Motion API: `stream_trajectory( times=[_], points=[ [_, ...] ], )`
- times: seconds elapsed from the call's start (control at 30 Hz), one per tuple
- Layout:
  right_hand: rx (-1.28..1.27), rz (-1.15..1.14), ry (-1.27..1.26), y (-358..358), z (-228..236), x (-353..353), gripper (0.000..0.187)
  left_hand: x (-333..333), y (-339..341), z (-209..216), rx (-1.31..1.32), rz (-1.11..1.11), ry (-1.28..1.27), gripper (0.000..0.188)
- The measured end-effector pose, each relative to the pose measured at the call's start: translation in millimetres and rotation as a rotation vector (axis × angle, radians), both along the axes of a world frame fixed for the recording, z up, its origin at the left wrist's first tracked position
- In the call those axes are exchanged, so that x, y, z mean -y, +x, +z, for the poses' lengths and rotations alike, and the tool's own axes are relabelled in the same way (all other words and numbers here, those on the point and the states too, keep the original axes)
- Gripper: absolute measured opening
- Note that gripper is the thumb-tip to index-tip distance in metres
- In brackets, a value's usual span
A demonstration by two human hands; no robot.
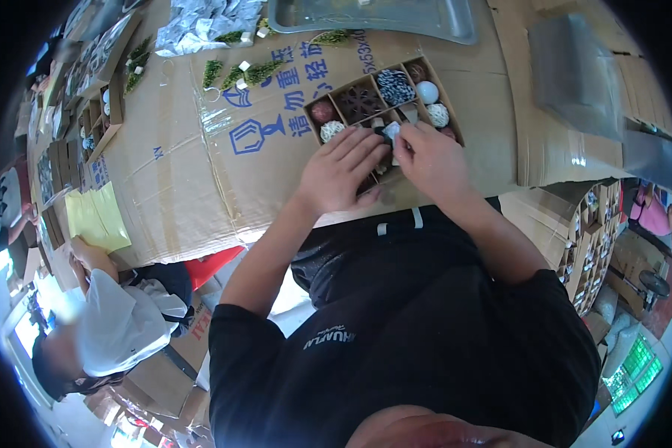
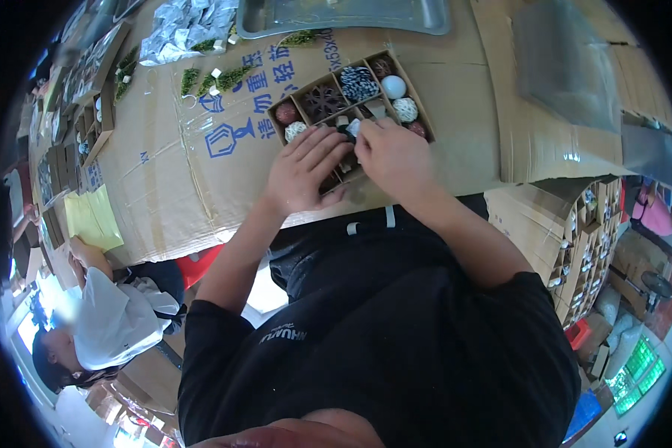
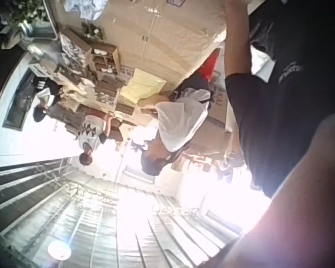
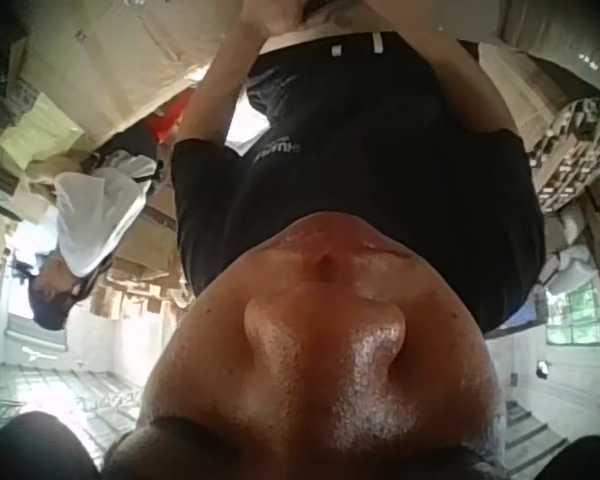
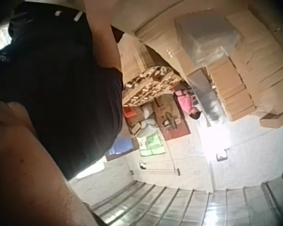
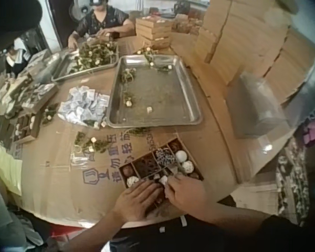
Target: Packing small decorative trees and ornament balls into a segmented box.
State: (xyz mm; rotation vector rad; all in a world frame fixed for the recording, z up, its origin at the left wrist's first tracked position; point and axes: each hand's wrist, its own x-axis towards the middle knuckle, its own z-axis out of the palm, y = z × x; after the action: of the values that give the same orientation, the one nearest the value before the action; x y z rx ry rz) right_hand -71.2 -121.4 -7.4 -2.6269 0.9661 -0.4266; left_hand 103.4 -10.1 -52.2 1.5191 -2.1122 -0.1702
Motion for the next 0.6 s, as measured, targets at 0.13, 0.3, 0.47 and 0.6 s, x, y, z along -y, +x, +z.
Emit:
stream_trajectory(
  times=[0.13,0.3,0.47,0.6],
  points=[
    [0.079,0.04,-0.09,-0.7,1.3,-5.0,0.011,-3.8,-2.0,1.5,0.022,0.012,-0.006,0.063],
    [-0.153,0.061,0.036,1.6,-5.4,8.1,0.004,-2.0,-5.1,7.4,0.041,0.011,-0.026,0.064],
    [-0.17,-0.058,0.075,10.5,-1.5,25.3,0.012,-3.1,-12.2,9.1,0.031,0.026,-0.114,0.064],
    [-0.079,0.131,0.147,5.3,-23.0,15.1,0.014,9.5,-25.6,26.5,-0.056,0.057,-0.066,0.068]
  ],
)
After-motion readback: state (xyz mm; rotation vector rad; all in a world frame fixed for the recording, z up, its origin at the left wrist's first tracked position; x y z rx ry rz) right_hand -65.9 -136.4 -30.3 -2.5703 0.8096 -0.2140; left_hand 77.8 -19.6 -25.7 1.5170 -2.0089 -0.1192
